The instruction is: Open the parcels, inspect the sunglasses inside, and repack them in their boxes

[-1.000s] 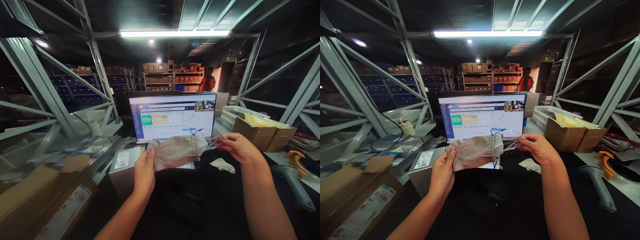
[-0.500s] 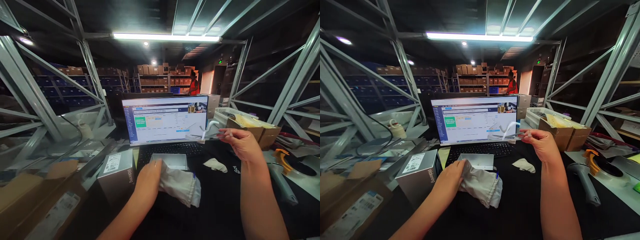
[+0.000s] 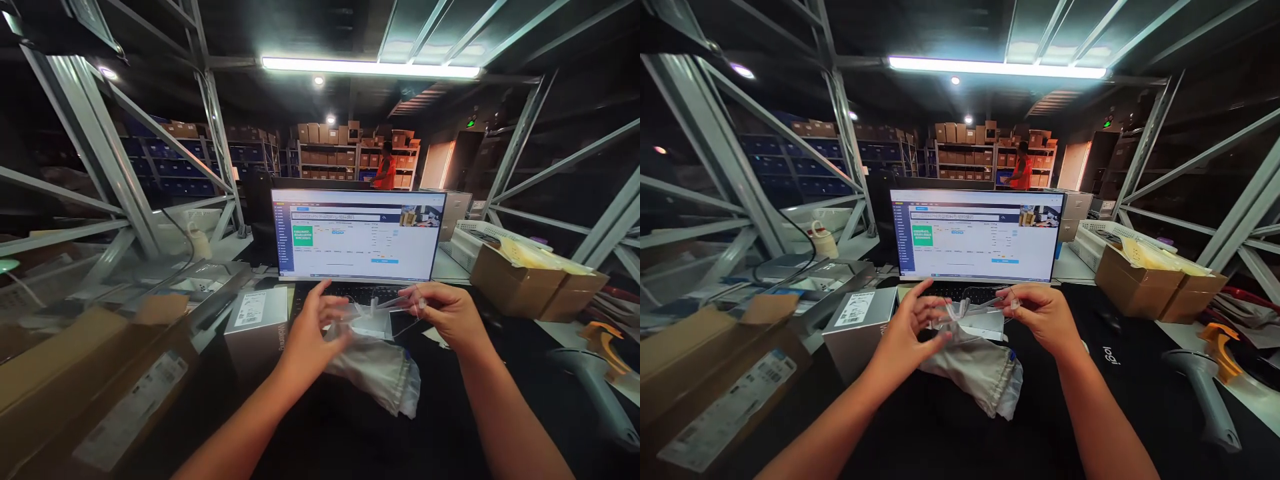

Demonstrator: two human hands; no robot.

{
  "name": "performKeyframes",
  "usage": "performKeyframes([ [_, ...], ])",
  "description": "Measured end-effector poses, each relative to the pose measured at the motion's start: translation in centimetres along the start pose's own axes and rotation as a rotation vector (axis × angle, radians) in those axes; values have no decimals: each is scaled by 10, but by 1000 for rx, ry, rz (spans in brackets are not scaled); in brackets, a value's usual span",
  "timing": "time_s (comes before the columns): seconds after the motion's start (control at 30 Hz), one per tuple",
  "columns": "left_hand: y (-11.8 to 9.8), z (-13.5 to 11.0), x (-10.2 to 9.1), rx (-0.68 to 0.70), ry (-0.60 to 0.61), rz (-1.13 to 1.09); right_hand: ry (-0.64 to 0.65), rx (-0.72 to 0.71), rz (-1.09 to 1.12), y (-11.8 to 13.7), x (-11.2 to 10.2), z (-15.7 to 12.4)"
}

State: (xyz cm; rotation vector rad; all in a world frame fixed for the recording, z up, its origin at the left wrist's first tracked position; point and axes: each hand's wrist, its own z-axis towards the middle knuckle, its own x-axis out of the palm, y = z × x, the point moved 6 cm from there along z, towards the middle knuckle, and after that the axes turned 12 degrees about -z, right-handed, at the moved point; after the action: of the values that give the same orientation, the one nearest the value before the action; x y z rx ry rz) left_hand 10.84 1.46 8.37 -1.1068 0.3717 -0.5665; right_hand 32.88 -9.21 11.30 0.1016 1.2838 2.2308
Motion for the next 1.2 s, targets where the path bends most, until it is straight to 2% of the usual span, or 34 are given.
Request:
performKeyframes([
  [0.1,15,3,-4,-221,-82,-313,38,229,222,-24,12,1],
  [0.17,18,3,-4,-277,-131,-458,97,369,382,-41,22,3],
  [0.23,18,3,-1,-300,-152,-581,139,433,486,-54,31,6],
  [0.33,21,6,4,-337,-182,-746,117,428,574,-65,41,10],
  [0.43,27,8,4,-347,-264,-853,107,413,627,-68,55,8],
  [0.57,31,9,-1,-327,-351,-850,130,397,639,-68,70,4],
  [0.7,27,11,-6,-276,-363,-827,140,413,665,-67,70,5],
  [0.8,23,14,-9,-234,-334,-817,213,447,681,-60,69,4],
  [0.93,19,18,-8,-244,-198,-771,376,428,715,-45,64,1],
  [1.0,17,17,-6,-276,-120,-733,396,390,704,-39,52,2],
  [1.13,18,12,1,-356,37,-609,363,280,483,-26,19,1],
  [1.2,20,11,-1,-315,43,-477,384,192,285,-11,10,-6],
])
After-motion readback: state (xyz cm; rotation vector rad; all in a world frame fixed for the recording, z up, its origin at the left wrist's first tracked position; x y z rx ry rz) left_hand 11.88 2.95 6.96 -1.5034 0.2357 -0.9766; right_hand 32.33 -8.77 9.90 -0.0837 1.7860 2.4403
